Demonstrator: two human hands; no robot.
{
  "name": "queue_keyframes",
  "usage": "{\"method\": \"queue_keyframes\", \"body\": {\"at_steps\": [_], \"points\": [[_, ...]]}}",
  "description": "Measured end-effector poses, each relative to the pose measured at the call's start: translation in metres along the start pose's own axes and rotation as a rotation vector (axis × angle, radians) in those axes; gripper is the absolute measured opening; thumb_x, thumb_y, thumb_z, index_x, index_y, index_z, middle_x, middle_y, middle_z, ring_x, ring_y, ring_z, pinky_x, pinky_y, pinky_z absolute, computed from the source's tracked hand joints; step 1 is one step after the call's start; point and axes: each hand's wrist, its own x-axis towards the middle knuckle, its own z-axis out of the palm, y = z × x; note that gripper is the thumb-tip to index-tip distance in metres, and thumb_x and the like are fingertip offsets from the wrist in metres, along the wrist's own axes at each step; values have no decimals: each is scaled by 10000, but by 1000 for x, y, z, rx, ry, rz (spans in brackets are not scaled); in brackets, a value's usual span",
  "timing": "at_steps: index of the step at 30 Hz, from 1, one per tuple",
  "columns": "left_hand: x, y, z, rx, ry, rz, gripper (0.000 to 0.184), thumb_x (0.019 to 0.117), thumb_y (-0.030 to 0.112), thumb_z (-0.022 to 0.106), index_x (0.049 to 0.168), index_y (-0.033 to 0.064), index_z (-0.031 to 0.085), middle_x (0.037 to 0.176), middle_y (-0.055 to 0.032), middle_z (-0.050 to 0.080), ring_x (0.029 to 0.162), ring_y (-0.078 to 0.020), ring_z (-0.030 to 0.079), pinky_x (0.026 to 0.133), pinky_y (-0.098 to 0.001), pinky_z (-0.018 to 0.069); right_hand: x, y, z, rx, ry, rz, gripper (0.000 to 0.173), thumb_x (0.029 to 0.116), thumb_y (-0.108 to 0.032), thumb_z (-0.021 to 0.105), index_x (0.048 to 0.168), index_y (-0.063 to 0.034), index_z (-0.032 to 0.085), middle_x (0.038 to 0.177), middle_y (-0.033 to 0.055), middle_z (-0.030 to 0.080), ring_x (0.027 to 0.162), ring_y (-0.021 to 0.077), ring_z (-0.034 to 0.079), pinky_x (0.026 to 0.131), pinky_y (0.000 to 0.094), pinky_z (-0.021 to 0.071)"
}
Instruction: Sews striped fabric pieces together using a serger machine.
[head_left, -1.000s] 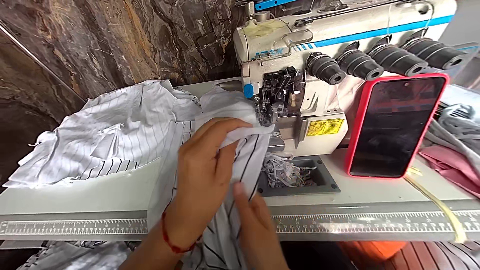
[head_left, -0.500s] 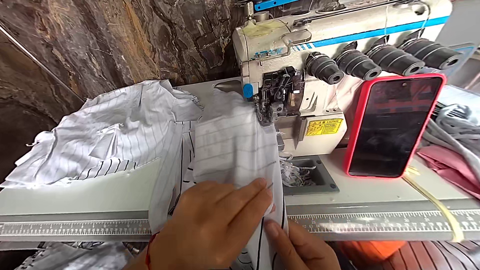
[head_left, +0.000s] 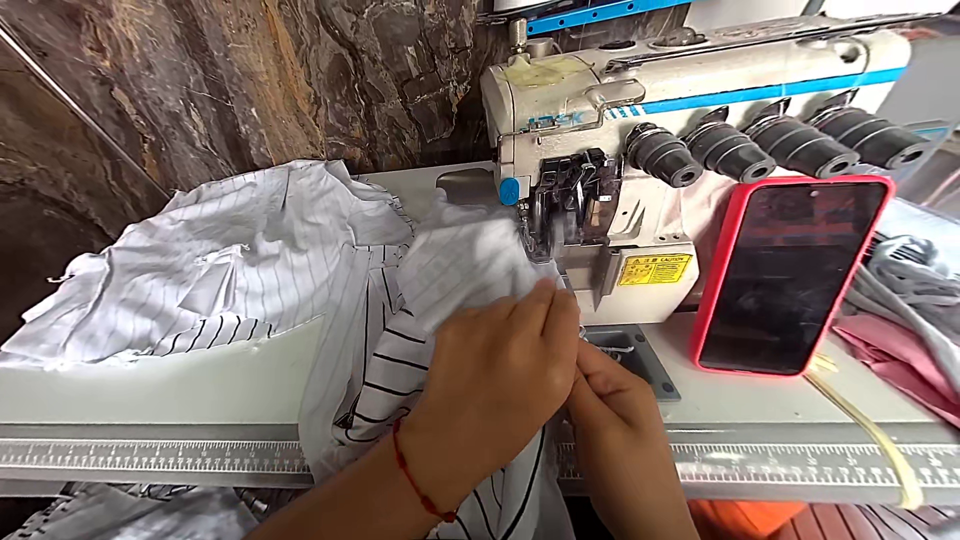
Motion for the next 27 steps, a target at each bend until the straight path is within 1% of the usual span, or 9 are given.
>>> {"method": "queue_keyframes", "body": {"at_steps": [6, 9, 12, 14, 17, 18, 20, 22, 27], "points": [[0, -19, -46, 48, -175, -188, 196, 944, 112, 590, 995, 113, 780, 829, -16, 727, 655, -155, 681, 488, -299, 503, -14, 4, 6, -9, 20, -16, 174, 1035, -101, 545, 1044, -2, 688, 904, -70, 728, 837, -48, 682, 777, 163, 586], [6, -23, -58, -58, -158, -163, 208, 967, 168, 585, 948, 147, 790, 853, 46, 715, 777, -80, 623, 639, -215, 473, -26, 3, 49, 246, -123, 164, 166, 1035, -84, 501, 1012, -5, 645, 850, -96, 691, 811, -91, 643, 763, 142, 547], [5, -25, -49, -286, -105, -43, 149, 976, 179, 640, 941, 112, 769, 912, 21, 715, 994, -86, 642, 879, -198, 498, -30, 4, 63, 408, -317, 167, 168, 963, 2, 507, 1069, 84, 609, 921, -44, 677, 894, -96, 612, 842, 136, 509], [-6, -31, -44, -408, -106, -20, 153, 973, 207, 673, 926, 97, 768, 932, 6, 713, 1065, -96, 644, 950, -203, 503, -34, 0, 51, 376, -223, 189, 154, 983, -31, 550, 1123, 28, 574, 961, -89, 693, 920, -90, 646, 864, 154, 545], [-29, -30, -36, -531, -108, -65, 136, 978, 205, 693, 971, 94, 771, 955, 3, 710, 1057, -65, 652, 940, -169, 520, -38, -1, 25, 240, 16, 111, 372, 1031, -128, 541, 1297, 118, 453, 1123, -43, 663, 1034, -74, 634, 931, 167, 544], [-35, -27, -33, -553, -111, -79, 125, 982, 182, 687, 1006, 92, 769, 970, -5, 708, 1055, -66, 653, 935, -168, 524, -37, 3, 17, 161, 41, 37, 351, 1061, -176, 500, 1268, 108, 502, 1149, -38, 664, 1069, -74, 621, 949, 162, 532], [-45, -21, -29, -591, -113, -93, 140, 992, 93, 640, 1073, 82, 753, 1009, -26, 711, 1067, -80, 656, 950, -178, 527, -32, 10, 2, 24, 73, -94, 344, 1099, -250, 449, 1085, 1, 683, 1123, -30, 667, 1076, -48, 599, 946, 163, 506], [-52, -17, -26, -633, -94, -109, 184, 993, 40, 599, 1106, 76, 740, 1033, -37, 707, 1076, -84, 651, 960, -182, 524, -28, 8, -10, -44, 61, -142, 314, 1082, -215, 484, 978, -55, 734, 1000, -39, 674, 964, -38, 617, 863, 146, 521], [-67, -8, -18, -783, 31, -183, 95, 990, 86, 661, 1035, 92, 745, 1015, -24, 712, 1045, -89, 673, 923, -215, 563, -31, -13, -27, 99, -103, 82, 99, 998, -61, 609, 1045, -74, 696, 832, -109, 719, 723, -42, 662, 660, 147, 565]]}}
